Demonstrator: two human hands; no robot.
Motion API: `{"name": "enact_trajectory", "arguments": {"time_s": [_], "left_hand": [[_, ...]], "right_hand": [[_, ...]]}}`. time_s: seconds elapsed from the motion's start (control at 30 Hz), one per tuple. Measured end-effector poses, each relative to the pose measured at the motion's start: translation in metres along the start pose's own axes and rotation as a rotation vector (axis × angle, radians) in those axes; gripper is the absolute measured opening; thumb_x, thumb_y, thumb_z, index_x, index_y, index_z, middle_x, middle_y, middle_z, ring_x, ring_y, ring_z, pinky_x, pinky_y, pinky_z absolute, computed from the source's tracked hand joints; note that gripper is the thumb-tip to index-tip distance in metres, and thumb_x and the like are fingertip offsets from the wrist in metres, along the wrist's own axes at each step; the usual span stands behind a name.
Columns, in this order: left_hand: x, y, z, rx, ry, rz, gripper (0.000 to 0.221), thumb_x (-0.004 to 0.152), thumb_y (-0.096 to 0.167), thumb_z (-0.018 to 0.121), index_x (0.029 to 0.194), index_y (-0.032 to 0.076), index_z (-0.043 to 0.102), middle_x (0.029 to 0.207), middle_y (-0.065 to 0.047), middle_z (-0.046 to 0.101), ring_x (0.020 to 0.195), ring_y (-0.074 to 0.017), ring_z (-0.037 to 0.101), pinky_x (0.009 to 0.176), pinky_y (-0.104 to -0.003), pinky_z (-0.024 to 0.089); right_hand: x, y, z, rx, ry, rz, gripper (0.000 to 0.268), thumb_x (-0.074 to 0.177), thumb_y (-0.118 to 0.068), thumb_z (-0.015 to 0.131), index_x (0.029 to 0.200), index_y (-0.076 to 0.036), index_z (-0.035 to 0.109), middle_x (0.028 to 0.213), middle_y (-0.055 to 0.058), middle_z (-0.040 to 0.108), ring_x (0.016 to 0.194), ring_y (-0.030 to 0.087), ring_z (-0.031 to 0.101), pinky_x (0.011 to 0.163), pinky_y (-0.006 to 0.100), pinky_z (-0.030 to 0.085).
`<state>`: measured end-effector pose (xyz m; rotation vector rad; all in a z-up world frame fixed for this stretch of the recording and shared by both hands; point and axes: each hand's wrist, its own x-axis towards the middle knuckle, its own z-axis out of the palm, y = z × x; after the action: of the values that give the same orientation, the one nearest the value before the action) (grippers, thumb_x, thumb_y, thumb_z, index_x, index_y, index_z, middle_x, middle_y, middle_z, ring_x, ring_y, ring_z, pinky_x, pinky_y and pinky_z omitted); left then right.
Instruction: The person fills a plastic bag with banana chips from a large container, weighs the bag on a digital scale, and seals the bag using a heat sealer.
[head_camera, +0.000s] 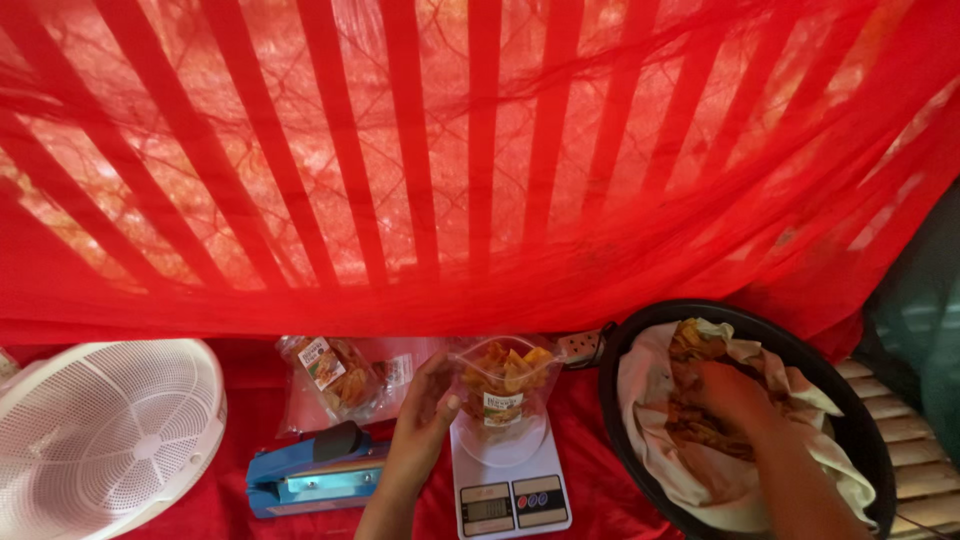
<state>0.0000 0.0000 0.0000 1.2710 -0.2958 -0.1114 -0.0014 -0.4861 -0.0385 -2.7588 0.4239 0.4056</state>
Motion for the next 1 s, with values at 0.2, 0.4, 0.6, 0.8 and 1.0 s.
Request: {"name": "enact_trajectory", "arguments": {"time_s": [0.2, 0.4, 0.6, 0.8, 1.0], "left_hand": [[0.0, 0.001, -0.001, 0.004, 0.037, -0.004, 0.068, 0.094, 0.027, 0.068, 0.153, 0.005, 0.041, 0.151, -0.011, 0.049, 0.142, -0.0264, 0.046, 0.116, -0.04, 0.039], [0.006, -0.016, -0.002, -0.014, 0.0, 0.036, 0.068, 0.095, 0.024, 0.069, 0.153, 0.004, 0.041, 0.147, -0.014, 0.053, 0.141, -0.0264, 0.05, 0.115, -0.04, 0.041], [0.006, -0.012, -0.001, -0.008, 0.002, -0.008, 0.068, 0.094, 0.022, 0.067, 0.155, 0.007, 0.039, 0.147, -0.013, 0.054, 0.14, -0.0255, 0.05, 0.114, -0.038, 0.039], [0.004, -0.014, -0.004, 0.007, -0.017, 0.063, 0.068, 0.096, 0.021, 0.067, 0.156, 0.005, 0.038, 0.149, -0.014, 0.052, 0.142, -0.0262, 0.048, 0.118, -0.039, 0.036], [0.002, -0.006, -0.005, 0.069, 0.0, 0.061, 0.07, 0.095, 0.023, 0.067, 0.155, 0.004, 0.037, 0.157, -0.013, 0.046, 0.147, -0.0273, 0.043, 0.121, -0.04, 0.033]], "right_hand": [[0.013, 0.041, -0.024, -0.104, 0.067, 0.021, 0.029, 0.089, -0.036, 0.071, 0.113, -0.022, 0.08, 0.102, 0.01, 0.082, 0.097, 0.026, 0.078, 0.087, 0.039, 0.061], [-0.051, -0.031, -0.095, 0.628, 0.068, 0.177, 0.025, 0.092, -0.024, 0.071, 0.11, -0.01, 0.081, 0.092, 0.01, 0.078, 0.08, 0.023, 0.074, 0.071, 0.045, 0.064], [-0.132, -0.189, -0.149, 0.354, 0.381, -0.624, 0.028, 0.089, -0.028, 0.067, 0.115, -0.022, 0.077, 0.1, 0.001, 0.08, 0.091, 0.019, 0.078, 0.074, 0.032, 0.058], [-0.141, -0.283, -0.137, 0.017, 0.369, -0.837, 0.02, 0.085, -0.02, 0.07, 0.102, -0.019, 0.079, 0.101, 0.003, 0.073, 0.097, 0.027, 0.07, 0.076, 0.04, 0.055], [-0.143, -0.275, -0.13, 0.14, 0.358, -0.932, 0.023, 0.087, -0.018, 0.068, 0.108, -0.014, 0.076, 0.108, 0.006, 0.071, 0.098, 0.032, 0.068, 0.078, 0.044, 0.054]]}}
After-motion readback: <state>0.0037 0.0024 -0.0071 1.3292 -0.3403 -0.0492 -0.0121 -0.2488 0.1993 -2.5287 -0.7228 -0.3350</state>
